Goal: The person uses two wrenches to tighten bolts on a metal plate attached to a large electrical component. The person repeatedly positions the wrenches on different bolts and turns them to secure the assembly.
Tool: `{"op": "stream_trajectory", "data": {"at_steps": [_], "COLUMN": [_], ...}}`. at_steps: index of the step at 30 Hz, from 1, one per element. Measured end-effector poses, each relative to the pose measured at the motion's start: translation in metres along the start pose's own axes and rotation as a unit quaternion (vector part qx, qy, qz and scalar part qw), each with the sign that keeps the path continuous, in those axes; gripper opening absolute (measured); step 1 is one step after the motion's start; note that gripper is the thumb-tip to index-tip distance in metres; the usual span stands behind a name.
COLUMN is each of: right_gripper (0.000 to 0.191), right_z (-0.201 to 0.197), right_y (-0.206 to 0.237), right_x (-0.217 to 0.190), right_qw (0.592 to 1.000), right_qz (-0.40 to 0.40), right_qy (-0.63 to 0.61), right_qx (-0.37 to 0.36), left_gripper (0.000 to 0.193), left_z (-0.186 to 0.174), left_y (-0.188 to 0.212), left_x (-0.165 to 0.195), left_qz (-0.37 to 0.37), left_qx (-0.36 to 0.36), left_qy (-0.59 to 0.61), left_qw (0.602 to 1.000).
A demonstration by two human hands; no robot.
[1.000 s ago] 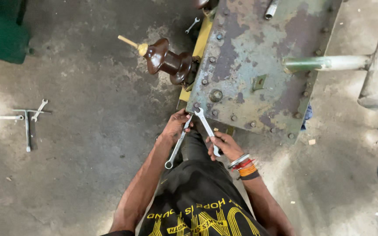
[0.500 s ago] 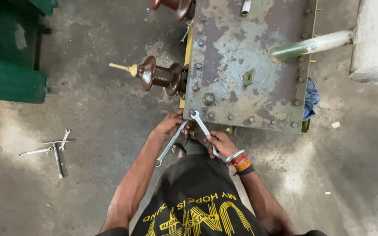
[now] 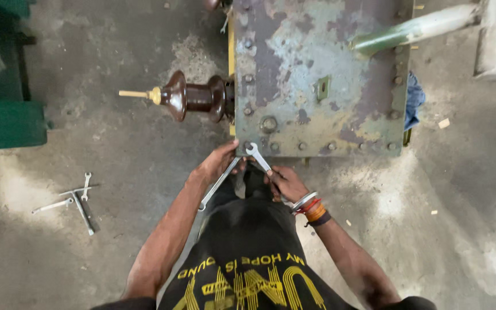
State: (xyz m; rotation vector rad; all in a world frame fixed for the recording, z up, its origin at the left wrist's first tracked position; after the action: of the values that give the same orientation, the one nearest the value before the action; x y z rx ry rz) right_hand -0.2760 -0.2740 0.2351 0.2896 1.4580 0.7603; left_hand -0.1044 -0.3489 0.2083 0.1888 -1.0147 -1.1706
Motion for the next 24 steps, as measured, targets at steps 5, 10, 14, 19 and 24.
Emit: {"op": "stream_trajectory", "data": {"at_steps": [5, 10, 14, 19, 24], "right_gripper": [0.032, 0.039, 0.039, 0.043, 0.052], "right_z": [0.065, 0.052, 0.06, 0.07, 0.089], "right_y": [-0.004, -0.014, -0.021, -0.023, -0.016], "right_x": [0.03, 0.04, 0.05, 0.062, 0.047], "right_qw": [0.979, 0.993, 0.983, 0.977, 0.953], "right_qz": [-0.022, 0.049, 0.001, 0.062, 0.127], "right_qy": [-0.178, -0.109, -0.164, -0.201, -0.232], "right_qx": [0.096, -0.001, 0.083, 0.032, -0.147], "left_gripper": [0.051, 0.056, 0.057, 0.062, 0.041], "left_z": [-0.01, -0.021, -0.025, -0.032, -0.054], "left_y": [-0.003, -0.003, -0.009, -0.001, 0.078], "left_x": [-0.016, -0.029, -0.034, -0.056, -0.095], "left_qz": [-0.024, -0.018, -0.003, 0.034, 0.143], "left_qx": [0.0, -0.015, -0.025, -0.01, 0.178], "left_qy": [0.052, 0.048, 0.042, -0.018, -0.315], "left_qw": [0.998, 0.999, 0.999, 0.999, 0.921]}}
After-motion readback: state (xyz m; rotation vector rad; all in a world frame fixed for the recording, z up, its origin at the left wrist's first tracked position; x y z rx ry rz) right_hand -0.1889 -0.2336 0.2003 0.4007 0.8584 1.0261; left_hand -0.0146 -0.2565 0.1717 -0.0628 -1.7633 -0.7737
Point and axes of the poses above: each hand's wrist, its own y-axis away from the middle knuckle, its own z-axis out of the palm, x = y × z, the point moved 8 cm from there along -y, towards the middle knuckle, and after that the axes turned 3 degrees about -x, right-handed, at the moved point
